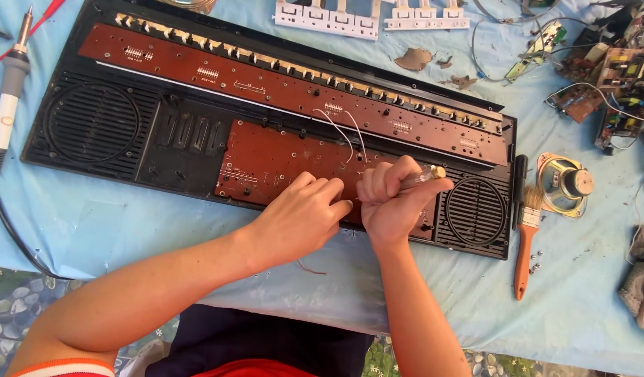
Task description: The person uses a screwdriver to work on the internal circuit board of a disassembled stereo receiver. They manipulate wires and components on the board while the device remains open on a table covered with a blue sheet.
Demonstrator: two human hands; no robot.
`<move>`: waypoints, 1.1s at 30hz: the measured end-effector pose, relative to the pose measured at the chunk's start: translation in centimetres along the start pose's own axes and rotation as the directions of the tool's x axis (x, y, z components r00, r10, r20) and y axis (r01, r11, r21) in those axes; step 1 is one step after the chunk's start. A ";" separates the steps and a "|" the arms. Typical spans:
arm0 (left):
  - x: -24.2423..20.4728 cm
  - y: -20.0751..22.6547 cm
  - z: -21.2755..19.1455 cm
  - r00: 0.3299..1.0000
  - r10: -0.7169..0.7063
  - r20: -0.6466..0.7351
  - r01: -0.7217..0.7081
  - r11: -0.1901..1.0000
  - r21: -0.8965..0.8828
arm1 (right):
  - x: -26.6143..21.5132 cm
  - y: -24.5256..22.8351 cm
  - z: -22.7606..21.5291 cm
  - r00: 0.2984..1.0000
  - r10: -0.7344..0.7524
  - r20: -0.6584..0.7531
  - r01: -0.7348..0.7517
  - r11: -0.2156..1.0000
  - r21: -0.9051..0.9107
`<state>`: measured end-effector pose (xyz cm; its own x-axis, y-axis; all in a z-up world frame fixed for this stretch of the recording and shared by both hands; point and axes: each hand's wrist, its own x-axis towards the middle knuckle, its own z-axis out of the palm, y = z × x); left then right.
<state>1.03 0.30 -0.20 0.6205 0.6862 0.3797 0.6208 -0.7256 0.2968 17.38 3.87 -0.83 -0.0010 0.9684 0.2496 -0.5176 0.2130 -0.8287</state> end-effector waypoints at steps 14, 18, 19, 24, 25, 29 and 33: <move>0.0 0.0 -0.3 1.000 -0.005 -0.001 0.005 1.000 -0.028 | -0.1 -0.3 0.5 1.000 -0.016 -0.016 0.016 1.000 0.002; 0.0 -0.1 -0.4 1.000 -0.005 -0.002 0.005 1.000 -0.023 | -0.1 -0.3 0.3 1.000 -0.013 0.010 0.013 1.000 -0.010; 0.0 0.0 -0.3 1.000 -0.005 -0.002 0.005 1.000 -0.025 | -0.2 0.1 0.1 1.000 -0.012 0.009 0.012 1.000 -0.011; -0.1 -0.1 0.0 1.000 -0.009 -0.012 0.009 1.000 -0.027 | -0.8 2.1 -1.4 0.998 -0.013 0.059 0.020 0.993 -0.116; -0.2 -0.1 0.1 1.000 -0.009 -0.013 0.008 0.999 -0.033 | -0.9 2.2 -1.3 0.998 -0.011 0.057 0.018 0.992 -0.121; -0.3 -0.1 0.6 0.999 -0.021 -0.031 0.023 0.998 0.066 | -0.9 3.1 -1.1 0.984 -0.126 0.129 0.139 0.985 -0.098; 0.3 0.5 -0.3 0.999 -0.016 -0.042 0.022 0.990 0.139 | -0.7 3.4 -1.1 0.971 -0.196 0.135 0.204 0.978 -0.050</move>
<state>1.35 0.12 0.33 0.5899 0.6949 0.4114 0.6947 -0.6964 0.1802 16.56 4.10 -4.37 -0.0153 0.8814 0.4721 -0.4633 0.4122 -0.7845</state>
